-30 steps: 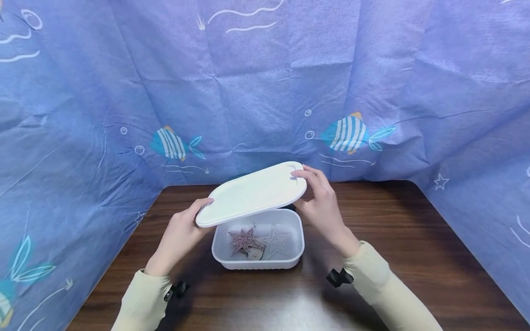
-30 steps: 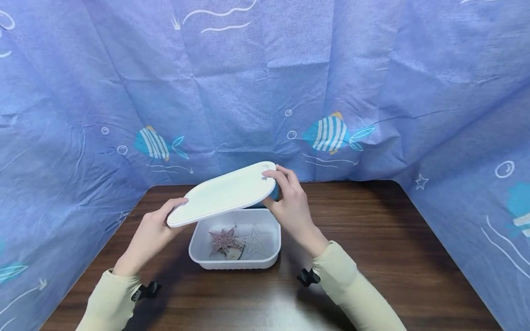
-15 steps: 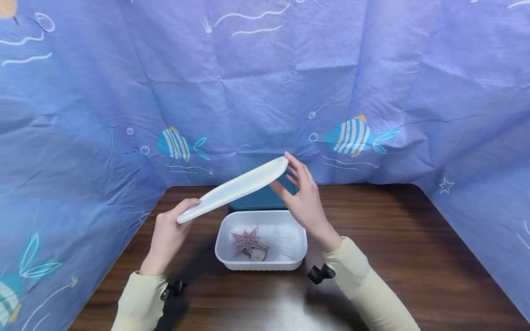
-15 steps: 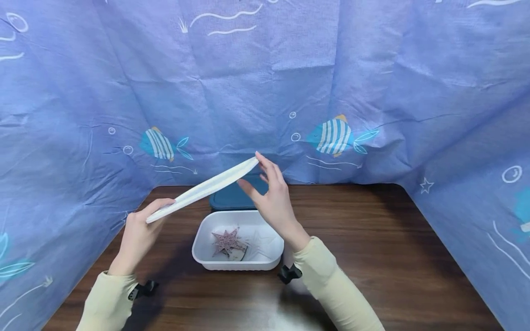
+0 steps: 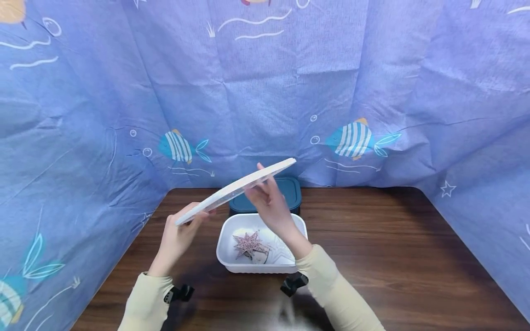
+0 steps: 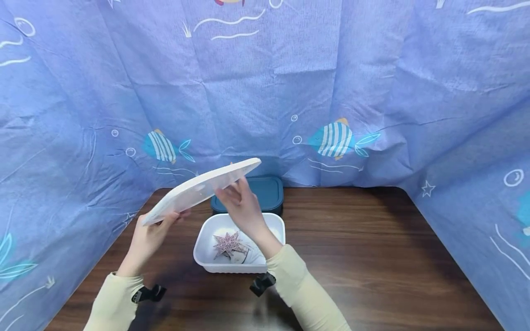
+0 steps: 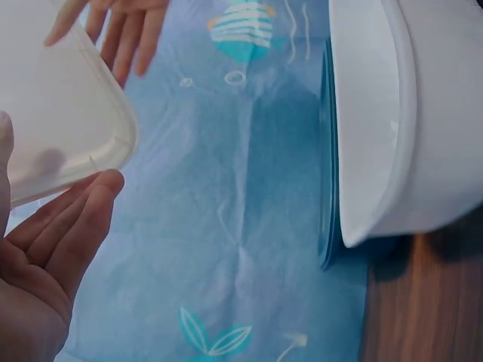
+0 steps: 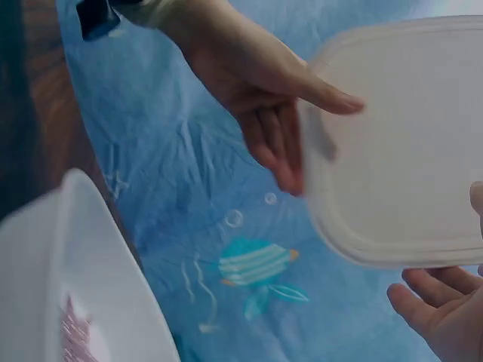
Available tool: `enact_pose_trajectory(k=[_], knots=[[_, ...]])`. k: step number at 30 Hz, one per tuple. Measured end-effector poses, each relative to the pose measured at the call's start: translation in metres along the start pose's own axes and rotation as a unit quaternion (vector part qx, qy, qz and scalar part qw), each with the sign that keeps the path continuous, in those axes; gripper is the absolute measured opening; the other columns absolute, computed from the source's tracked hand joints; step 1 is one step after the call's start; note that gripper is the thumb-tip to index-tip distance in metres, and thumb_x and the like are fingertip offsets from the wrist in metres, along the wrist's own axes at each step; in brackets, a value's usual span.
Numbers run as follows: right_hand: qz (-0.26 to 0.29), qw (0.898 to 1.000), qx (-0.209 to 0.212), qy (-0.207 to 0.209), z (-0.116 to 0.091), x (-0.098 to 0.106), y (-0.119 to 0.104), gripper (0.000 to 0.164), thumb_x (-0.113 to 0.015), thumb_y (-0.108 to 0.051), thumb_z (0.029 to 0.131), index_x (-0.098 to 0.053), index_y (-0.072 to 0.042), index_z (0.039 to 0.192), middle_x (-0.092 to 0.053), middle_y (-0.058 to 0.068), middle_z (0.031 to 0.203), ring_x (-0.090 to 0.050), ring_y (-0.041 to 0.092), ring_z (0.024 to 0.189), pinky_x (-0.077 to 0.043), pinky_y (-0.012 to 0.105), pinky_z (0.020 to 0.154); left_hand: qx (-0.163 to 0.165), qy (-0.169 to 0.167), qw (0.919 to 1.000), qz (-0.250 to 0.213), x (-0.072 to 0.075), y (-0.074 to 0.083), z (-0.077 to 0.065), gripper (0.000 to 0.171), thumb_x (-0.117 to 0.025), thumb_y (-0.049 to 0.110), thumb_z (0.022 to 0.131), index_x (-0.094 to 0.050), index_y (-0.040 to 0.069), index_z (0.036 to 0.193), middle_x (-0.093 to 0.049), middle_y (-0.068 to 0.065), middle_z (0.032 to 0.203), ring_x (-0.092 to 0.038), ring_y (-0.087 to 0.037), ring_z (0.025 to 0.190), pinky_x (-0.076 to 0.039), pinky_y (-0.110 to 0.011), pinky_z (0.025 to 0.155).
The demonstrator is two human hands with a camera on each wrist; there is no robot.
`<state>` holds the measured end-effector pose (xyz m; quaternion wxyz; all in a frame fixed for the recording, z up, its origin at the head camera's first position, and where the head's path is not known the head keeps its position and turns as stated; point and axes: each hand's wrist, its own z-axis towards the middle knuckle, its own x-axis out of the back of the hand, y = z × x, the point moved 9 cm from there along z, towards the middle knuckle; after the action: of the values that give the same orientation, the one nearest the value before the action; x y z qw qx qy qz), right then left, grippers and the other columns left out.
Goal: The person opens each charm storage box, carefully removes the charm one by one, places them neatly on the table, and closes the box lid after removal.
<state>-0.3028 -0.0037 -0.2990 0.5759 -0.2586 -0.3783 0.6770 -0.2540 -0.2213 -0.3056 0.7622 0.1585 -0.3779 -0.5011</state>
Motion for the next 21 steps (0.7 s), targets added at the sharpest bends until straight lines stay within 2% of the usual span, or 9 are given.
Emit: enact_pose_trajectory(k=[2, 5, 8, 10, 12, 15, 18, 20, 21], knots=[[0.010, 1.000, -0.014, -0.005, -0.002, -0.010, 0.006, 0.063, -0.061, -0.014, 0.102, -0.031, -0.014, 0.158, -0.059, 0.016, 0.140, -0.060, 0.026, 0.126, -0.049, 0.035, 0.103, 0.024, -0.009, 0.9984, -0.051, -0.004, -0.003, -0.001, 0.024, -0.064, -0.007, 0.095, -0.070, -0.002, 0.118, -0.076, -0.014, 0.100, -0.073, -0.006, 0.091, -0.057, -0.021, 0.079], [0.016, 1.000, -0.020, -0.017, -0.005, -0.025, 0.012, 0.052, -0.061, -0.017, 0.103, -0.040, -0.014, 0.151, -0.059, 0.012, 0.141, -0.061, 0.025, 0.125, -0.050, 0.036, 0.102, 0.050, -0.023, 0.9892, -0.136, -0.009, -0.006, -0.003, 0.033, -0.057, -0.006, 0.099, -0.060, -0.003, 0.132, -0.074, -0.018, 0.107, -0.073, -0.013, 0.097, -0.059, -0.029, 0.083], [0.011, 1.000, -0.021, -0.017, -0.007, -0.036, 0.018, 0.044, -0.059, -0.018, 0.104, -0.045, -0.014, 0.145, -0.060, 0.008, 0.137, -0.064, 0.021, 0.120, -0.053, 0.034, 0.098, 0.043, -0.031, 0.9806, -0.189, -0.010, -0.007, -0.003, 0.033, -0.053, -0.004, 0.102, -0.054, 0.000, 0.135, -0.071, -0.027, 0.109, -0.074, -0.021, 0.097, -0.060, -0.034, 0.083], [0.016, 1.000, -0.021, -0.011, -0.008, -0.041, 0.021, 0.040, -0.059, -0.018, 0.104, -0.048, -0.013, 0.142, -0.062, 0.008, 0.133, -0.066, 0.021, 0.116, -0.054, 0.033, 0.095, 0.034, -0.021, 0.9829, -0.179, -0.006, -0.007, -0.003, 0.027, -0.052, -0.004, 0.102, -0.055, 0.002, 0.129, -0.072, -0.025, 0.100, -0.075, -0.021, 0.089, -0.060, -0.032, 0.081], [0.022, 1.000, -0.019, -0.006, -0.008, -0.046, 0.023, 0.037, -0.058, -0.019, 0.104, -0.049, -0.012, 0.140, -0.064, 0.009, 0.129, -0.067, 0.021, 0.113, -0.056, 0.032, 0.092, 0.033, 0.007, 0.9886, -0.147, 0.002, -0.009, -0.003, 0.020, -0.055, -0.005, 0.101, -0.058, 0.000, 0.119, -0.073, -0.018, 0.089, -0.075, -0.017, 0.080, -0.059, -0.026, 0.077], [0.029, 0.999, -0.016, -0.007, -0.007, -0.054, 0.024, 0.035, -0.057, -0.020, 0.105, -0.050, -0.012, 0.139, -0.065, 0.011, 0.124, -0.069, 0.021, 0.108, -0.057, 0.031, 0.089, 0.071, 0.068, 0.9928, -0.069, 0.020, -0.018, -0.006, 0.017, -0.063, -0.005, 0.097, -0.060, -0.001, 0.113, -0.071, 0.003, 0.085, -0.069, -0.006, 0.076, -0.052, -0.017, 0.076], [0.028, 0.999, -0.024, -0.010, -0.006, -0.062, 0.025, 0.034, -0.055, -0.023, 0.106, -0.051, -0.014, 0.139, -0.065, 0.010, 0.123, -0.069, 0.020, 0.106, -0.057, 0.031, 0.089, 0.123, 0.117, 0.9854, -0.016, 0.037, -0.026, -0.010, 0.024, -0.072, 0.002, 0.092, -0.063, 0.001, 0.115, -0.068, 0.017, 0.093, -0.064, -0.001, 0.085, -0.047, -0.015, 0.079], [0.029, 0.999, -0.032, -0.011, -0.005, -0.066, 0.026, 0.033, -0.054, -0.024, 0.106, -0.051, -0.014, 0.138, -0.065, 0.010, 0.123, -0.069, 0.020, 0.106, -0.058, 0.032, 0.089, 0.142, 0.138, 0.9802, 0.004, 0.047, -0.028, -0.012, 0.031, -0.077, 0.006, 0.089, -0.066, 0.004, 0.117, -0.068, 0.018, 0.098, -0.062, -0.003, 0.091, -0.045, -0.015, 0.080], [0.029, 0.999, -0.034, -0.011, -0.004, -0.069, 0.026, 0.033, -0.053, -0.024, 0.107, -0.051, -0.013, 0.138, -0.065, 0.011, 0.124, -0.069, 0.021, 0.106, -0.058, 0.033, 0.089, 0.147, 0.145, 0.9784, -0.001, 0.051, -0.028, -0.013, 0.034, -0.079, 0.006, 0.088, -0.066, 0.005, 0.119, -0.069, 0.016, 0.099, -0.063, -0.005, 0.092, -0.046, -0.016, 0.079]])
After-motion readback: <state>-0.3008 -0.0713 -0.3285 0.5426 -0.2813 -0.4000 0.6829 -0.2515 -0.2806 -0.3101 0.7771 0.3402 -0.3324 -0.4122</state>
